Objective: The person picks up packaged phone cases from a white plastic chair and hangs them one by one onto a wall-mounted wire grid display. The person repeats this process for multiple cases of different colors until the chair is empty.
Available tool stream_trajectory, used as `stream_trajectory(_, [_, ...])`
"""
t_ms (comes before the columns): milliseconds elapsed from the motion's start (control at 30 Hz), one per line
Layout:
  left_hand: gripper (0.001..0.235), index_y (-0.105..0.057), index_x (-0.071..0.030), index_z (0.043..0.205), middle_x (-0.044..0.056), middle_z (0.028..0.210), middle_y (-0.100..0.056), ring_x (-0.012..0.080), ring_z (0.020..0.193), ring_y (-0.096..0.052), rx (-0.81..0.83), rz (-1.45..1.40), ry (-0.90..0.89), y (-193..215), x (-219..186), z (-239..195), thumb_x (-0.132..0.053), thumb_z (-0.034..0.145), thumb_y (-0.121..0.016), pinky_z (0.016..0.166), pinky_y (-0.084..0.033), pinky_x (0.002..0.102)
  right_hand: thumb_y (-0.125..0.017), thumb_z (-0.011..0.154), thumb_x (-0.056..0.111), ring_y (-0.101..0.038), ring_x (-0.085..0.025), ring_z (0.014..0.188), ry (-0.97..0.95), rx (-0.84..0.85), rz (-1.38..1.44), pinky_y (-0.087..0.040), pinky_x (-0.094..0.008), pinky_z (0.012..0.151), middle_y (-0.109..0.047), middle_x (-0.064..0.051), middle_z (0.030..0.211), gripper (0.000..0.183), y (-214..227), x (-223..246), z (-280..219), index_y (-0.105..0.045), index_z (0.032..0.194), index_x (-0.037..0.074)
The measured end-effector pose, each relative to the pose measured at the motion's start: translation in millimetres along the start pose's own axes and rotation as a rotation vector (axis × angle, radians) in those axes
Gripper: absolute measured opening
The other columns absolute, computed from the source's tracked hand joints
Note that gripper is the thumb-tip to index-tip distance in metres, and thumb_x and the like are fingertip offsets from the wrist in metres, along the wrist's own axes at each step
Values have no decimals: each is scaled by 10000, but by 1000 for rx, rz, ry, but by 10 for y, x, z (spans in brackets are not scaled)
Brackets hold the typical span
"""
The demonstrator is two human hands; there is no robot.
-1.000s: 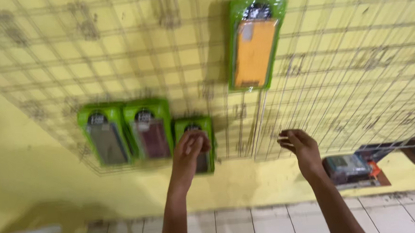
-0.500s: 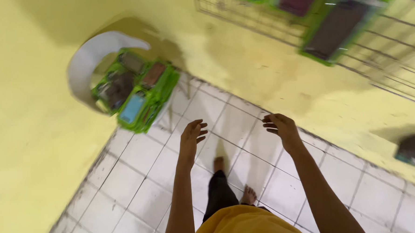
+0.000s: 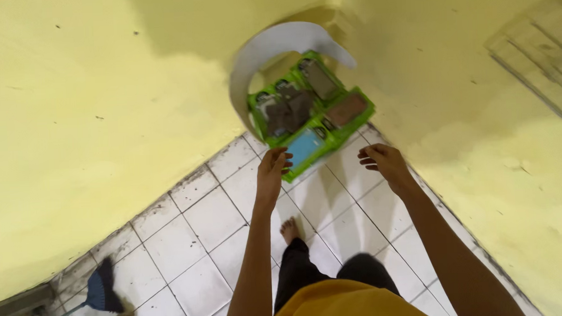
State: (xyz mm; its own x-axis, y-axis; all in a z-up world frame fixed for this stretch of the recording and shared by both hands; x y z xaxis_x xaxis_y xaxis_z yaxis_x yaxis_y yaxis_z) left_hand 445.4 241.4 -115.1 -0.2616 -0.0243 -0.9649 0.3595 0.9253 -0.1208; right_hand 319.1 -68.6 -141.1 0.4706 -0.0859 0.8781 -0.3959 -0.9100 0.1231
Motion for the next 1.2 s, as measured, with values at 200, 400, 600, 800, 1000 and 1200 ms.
stream_trajectory(200, [263, -647, -58, 1247, 67, 1105, -738, 179, 935, -690, -49, 74, 75, 409, 255, 1230, -190, 1037, -561, 792, -547, 327, -635, 1013, 237, -716, -223, 919, 20, 100, -99, -578, -358, 788, -758, -132, 1044, 297, -928, 5, 1458, -716, 1159, -9])
stream_trajectory(400, [281, -652, -38, 1231, 134, 1077, -739, 279, 963, -728, -200, 434, -2, 618, 1049, 2232, -191, 997, -623, 851, -574, 379, -780, 905, 263, -684, -315, 1114, 470, 185, -761, -550, -440, 980, -735, -143, 1170, 339, -1894, 54, 2464, -715, 1183, 81])
stream_trajectory(600, [620, -441, 16, 1417, 329, 1319, -511, 495, 1174, -558, -349, 674, 213, 625, 1883, 2660, -190, 897, -708, 990, -491, 523, -746, 772, 129, -421, -420, 1357, 657, 476, -1443, -425, -547, 999, -432, -237, 1492, 704, -2315, 17, 2827, -564, 1449, 199])
stream_trajectory(800, [689, -393, 21, 1420, 317, 1352, -466, 528, 1241, -485, -575, 734, 431, 491, 2037, 2819, -342, 948, -740, 1004, -456, 584, -674, 876, 40, -499, -374, 1264, 714, 608, -1400, -456, -540, 1008, -532, -189, 1337, 567, -2259, -4, 3084, -638, 1406, 236])
stream_trajectory(1000, [836, -385, 8, 1355, 299, 1328, -464, 515, 1254, -470, -632, 808, 529, 441, 1902, 2905, -365, 785, -869, 989, -460, 582, -766, 811, 9, -583, -372, 1146, 561, 452, -923, -535, -444, 927, -555, -196, 1247, 476, -1960, 346, 3066, -712, 1273, 111])
stream_trajectory(1200, [867, -419, 28, 1316, 286, 1318, -509, 476, 1263, -500, -633, 869, 468, 459, 1766, 3032, -350, 729, -931, 1078, -441, 546, -796, 784, 36, -603, -346, 1126, 505, 80, -668, -556, -392, 925, -527, -197, 1249, 433, -1325, 532, 3076, -710, 1208, 55])
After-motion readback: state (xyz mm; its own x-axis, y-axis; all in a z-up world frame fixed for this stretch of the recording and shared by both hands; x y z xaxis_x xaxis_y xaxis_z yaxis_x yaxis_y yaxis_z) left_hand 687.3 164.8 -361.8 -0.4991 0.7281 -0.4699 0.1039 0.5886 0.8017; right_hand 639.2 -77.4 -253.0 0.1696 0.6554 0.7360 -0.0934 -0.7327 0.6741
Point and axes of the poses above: each hand's wrist, its own z-axis towards the middle knuckle, its own y-axis out of the back of the hand, x = y × z, the point moved 5 cm from there along z, towards the middle knuckle
